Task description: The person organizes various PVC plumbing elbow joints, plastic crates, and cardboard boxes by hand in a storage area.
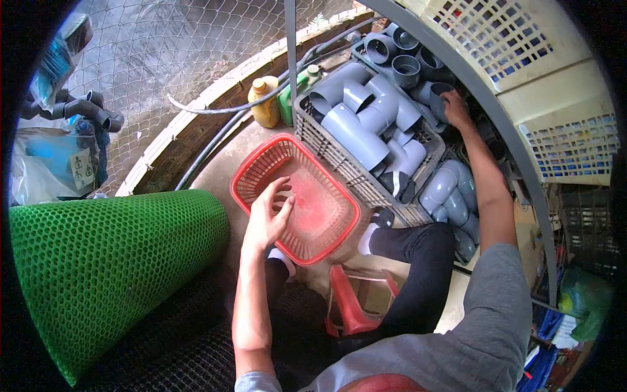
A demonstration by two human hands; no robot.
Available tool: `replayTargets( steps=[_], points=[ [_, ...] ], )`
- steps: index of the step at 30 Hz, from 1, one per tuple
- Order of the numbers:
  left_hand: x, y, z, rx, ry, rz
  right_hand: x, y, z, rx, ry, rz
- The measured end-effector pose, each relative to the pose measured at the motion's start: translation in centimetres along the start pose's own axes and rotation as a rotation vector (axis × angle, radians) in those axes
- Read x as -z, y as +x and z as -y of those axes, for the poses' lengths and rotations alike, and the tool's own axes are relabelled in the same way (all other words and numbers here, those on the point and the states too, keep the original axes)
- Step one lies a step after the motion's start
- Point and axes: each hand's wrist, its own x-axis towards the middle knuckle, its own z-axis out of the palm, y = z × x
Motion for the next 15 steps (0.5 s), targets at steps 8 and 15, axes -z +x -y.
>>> replayTargets(
  steps=[8,15],
  points=[
    [-0.7,0.0,0.9,-0.021,0.017,0.042,3.1,-4.7,4.4,0.115,0.039,0.153],
    [-0.4,-0.2,0.8,-0.032,0.004,0.034,1.7,-8.1,5.9,-0.181,0.143,-0.205]
  ],
)
